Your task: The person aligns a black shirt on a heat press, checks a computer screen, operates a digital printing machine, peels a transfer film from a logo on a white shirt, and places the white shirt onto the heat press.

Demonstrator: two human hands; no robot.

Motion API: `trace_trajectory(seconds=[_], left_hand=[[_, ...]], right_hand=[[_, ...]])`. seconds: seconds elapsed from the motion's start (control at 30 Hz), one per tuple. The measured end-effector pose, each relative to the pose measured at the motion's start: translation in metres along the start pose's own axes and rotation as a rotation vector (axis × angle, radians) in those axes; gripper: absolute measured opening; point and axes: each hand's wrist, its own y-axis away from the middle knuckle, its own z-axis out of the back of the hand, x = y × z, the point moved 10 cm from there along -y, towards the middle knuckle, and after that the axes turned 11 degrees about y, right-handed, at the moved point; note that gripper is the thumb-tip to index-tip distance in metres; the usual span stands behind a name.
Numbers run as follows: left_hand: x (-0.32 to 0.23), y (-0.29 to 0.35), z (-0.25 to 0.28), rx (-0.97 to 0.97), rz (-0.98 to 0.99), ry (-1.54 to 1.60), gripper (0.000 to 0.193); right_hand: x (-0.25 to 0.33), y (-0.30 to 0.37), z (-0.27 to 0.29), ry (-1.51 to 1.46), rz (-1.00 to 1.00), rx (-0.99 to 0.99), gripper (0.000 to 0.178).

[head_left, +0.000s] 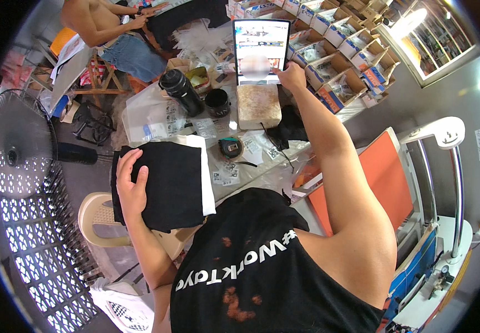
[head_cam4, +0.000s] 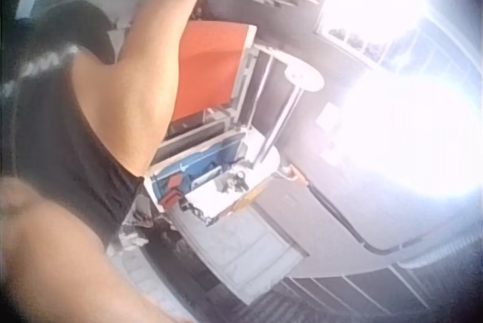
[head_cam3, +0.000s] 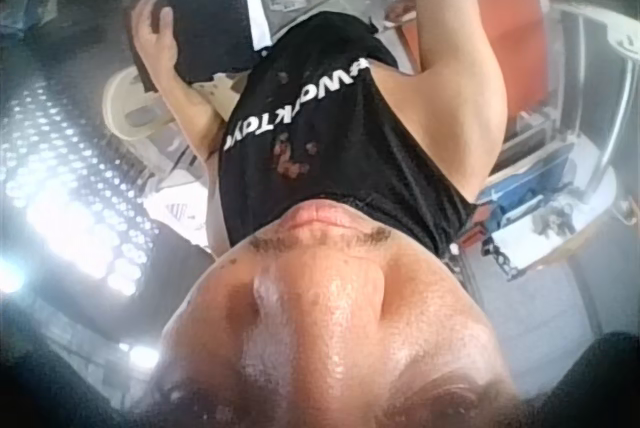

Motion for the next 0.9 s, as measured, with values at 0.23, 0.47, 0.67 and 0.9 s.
trace_trajectory(seconds=[0.23,0.47,0.67,0.9], left_hand=[[0.003,-0.001,-0.002,0.013,-0.015,-0.010,0.033],[0.001,-0.002,-0.005,0.012,0.019,-0.009,0.032],[0.011,0.005,-0.006,0.035,0.012,-0.086,0.031],[0.046,-0.005,0.003,0.080,0.040,-0.043,0.033]], right_hand=[[-0.001,-0.001,-0.001,-0.024,0.034,-0.039,0.069],[0.002,0.009,0.007,-0.106,0.070,-0.048,0.071],[-0.016,0.050,-0.013,-0.252,0.170,-0.105,0.058],[-0.044,0.137,-0.014,-0.235,0.366,0.063,0.029]])
